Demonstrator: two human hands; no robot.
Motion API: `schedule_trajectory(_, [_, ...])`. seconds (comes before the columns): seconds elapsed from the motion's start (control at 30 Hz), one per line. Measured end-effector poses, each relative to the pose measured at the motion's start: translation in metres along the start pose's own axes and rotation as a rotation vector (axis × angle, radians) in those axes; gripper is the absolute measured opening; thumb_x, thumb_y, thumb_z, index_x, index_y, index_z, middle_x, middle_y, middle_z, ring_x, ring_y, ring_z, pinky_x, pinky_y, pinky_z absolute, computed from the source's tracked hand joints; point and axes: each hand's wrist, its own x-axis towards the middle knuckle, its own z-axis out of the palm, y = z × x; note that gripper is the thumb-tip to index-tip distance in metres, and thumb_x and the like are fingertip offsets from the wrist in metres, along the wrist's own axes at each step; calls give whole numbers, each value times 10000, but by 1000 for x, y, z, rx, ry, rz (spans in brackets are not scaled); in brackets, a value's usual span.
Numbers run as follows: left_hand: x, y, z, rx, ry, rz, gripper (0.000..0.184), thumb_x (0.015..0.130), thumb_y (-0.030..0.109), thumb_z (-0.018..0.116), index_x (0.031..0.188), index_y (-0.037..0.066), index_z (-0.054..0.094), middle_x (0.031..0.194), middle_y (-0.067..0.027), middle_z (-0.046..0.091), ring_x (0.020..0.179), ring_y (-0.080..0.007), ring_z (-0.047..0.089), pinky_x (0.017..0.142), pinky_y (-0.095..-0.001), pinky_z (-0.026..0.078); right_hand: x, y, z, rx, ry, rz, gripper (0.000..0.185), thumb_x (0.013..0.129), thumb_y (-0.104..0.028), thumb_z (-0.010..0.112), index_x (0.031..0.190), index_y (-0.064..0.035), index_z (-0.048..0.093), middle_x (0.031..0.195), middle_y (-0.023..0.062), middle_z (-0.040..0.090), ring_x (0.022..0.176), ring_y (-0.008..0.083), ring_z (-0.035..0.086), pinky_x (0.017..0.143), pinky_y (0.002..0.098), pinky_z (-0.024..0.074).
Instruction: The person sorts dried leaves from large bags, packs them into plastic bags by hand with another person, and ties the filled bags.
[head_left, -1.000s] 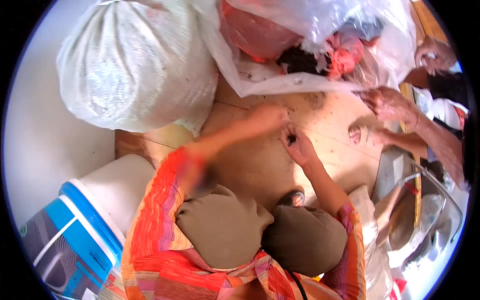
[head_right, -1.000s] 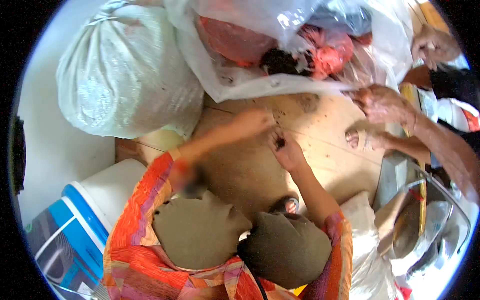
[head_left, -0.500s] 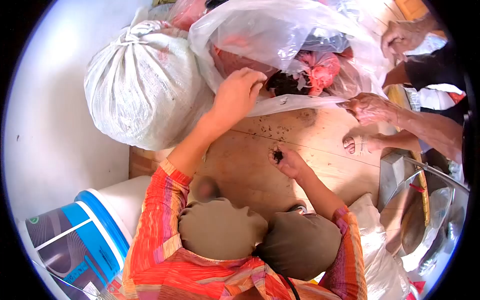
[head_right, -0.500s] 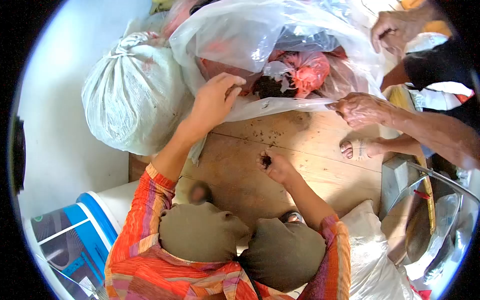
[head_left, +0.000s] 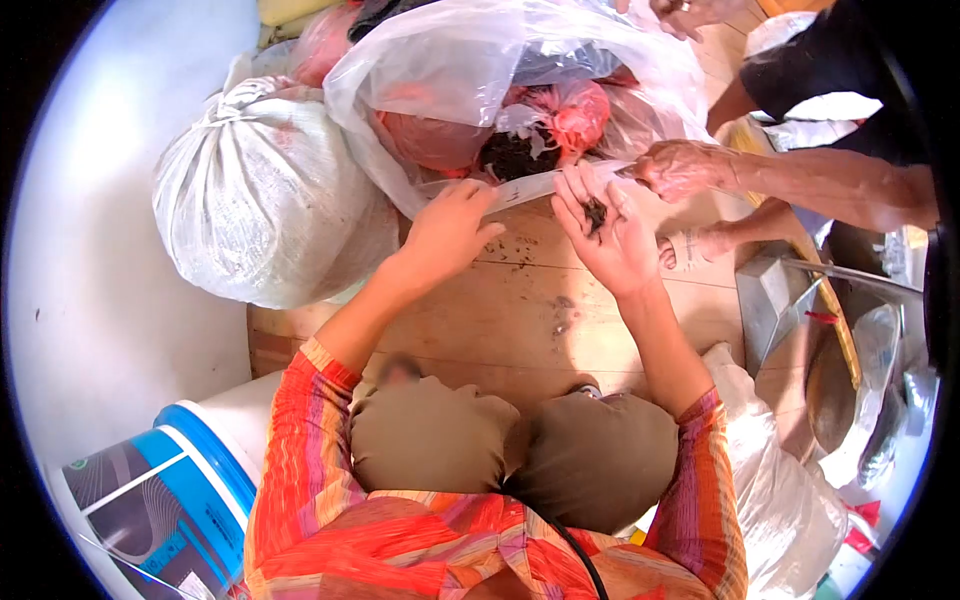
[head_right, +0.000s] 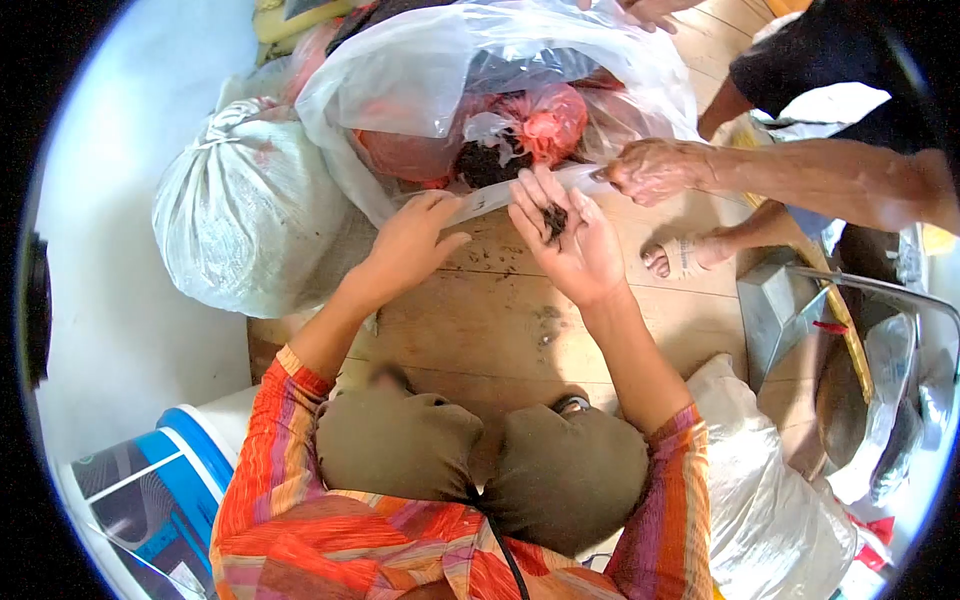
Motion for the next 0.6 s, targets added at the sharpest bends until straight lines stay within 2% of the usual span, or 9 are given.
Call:
schedule_trajectory(0.03, [-3, 1, 1, -4, -20, -19, 367, 795, 172, 600, 1124, 32, 516, 1057, -155, 536, 987, -340, 515, 832, -406, 441, 0, -3, 3, -3, 4, -13, 408, 976, -251, 278, 1259, -3, 435, 1322, 145, 436, 1259, 270, 380, 1044, 400, 327])
schedule_trajectory(0.1, [-7, 1, 1, -9, -38, -36, 360, 801, 172, 599, 1125, 36, 519, 1060, -164, 535, 988, -344, 515, 837, -405, 436, -1, -7, 8, 73, -45, -34, 443, 977, -260, 250, 1316, -1, 373, 1366, 150, 389, 1297, 274, 325, 1078, 409, 260])
schedule_trajectory(0.23, [-8, -4, 4, -56, -51, -16, 357, 781, 150, 609, 1104, 25, 524, 1037, -163, 530, 975, -347, 515, 814, -416, 442, -6, -9, 18, 42, -15, -80, 437, 976, -255, 258, 1303, 4, 386, 1365, 154, 391, 1301, 278, 321, 1070, 407, 274])
schedule_trajectory(0.33, [-10, -5, 11, -63, -58, -12, 342, 764, 140, 617, 1075, 21, 534, 1019, -155, 533, 962, -344, 518, 794, -423, 452, -1, -13, 12, 36, -84, -50, 439, 977, -254, 252, 1302, 10, 384, 1369, 157, 385, 1299, 287, 322, 1067, 402, 281])
schedule_trajectory(0.4, [-13, -5, 17, -65, -77, -42, 339, 759, 134, 620, 1068, 22, 536, 1013, -154, 533, 951, -347, 519, 785, -425, 454, 6, -14, 10, 158, -272, 56, 429, 979, -241, 256, 1270, 35, 406, 1306, 174, 438, 1252, 293, 379, 1048, 399, 313])
schedule_trajectory(0.43, [-14, -3, 21, -50, -20, -65, 327, 753, 112, 604, 1062, 24, 544, 986, -148, 535, 944, -342, 523, 779, -422, 456, 11, -14, 12, 153, -270, 69, 429, 979, -241, 256, 1270, 35, 406, 1306, 174, 438, 1252, 293, 379, 1048, 399, 313])
schedule_trajectory(0.5, [-17, -6, 29, -39, 49, -107, 318, 747, 90, 588, 1057, 27, 551, 959, -143, 538, 937, -338, 527, 772, -420, 458, 21, -12, 20, -212, 381, -73, 411, 980, -223, 263, 1229, 58, 431, 1201, 179, 494, 1175, 286, 440, 1024, 387, 347])
schedule_trajectory(0.57, [-18, -12, 35, 65, -48, 63, 351, 729, 44, 554, 1079, 67, 580, 944, -118, 539, 921, -305, 525, 781, -388, 452, 26, -5, 28, -296, 425, -71, 394, 979, -212, 272, 1202, 63, 444, 1160, 171, 504, 1143, 280, 456, 1014, 384, 358])
schedule_trajectory(0.6, [-19, -10, 34, 59, -36, 45, 351, 729, 44, 554, 1079, 67, 580, 944, -118, 539, 921, -305, 525, 781, -388, 452, 30, -2, 33, -369, 465, -88, 378, 978, -201, 281, 1175, 68, 457, 1120, 164, 514, 1111, 274, 473, 1005, 380, 368])
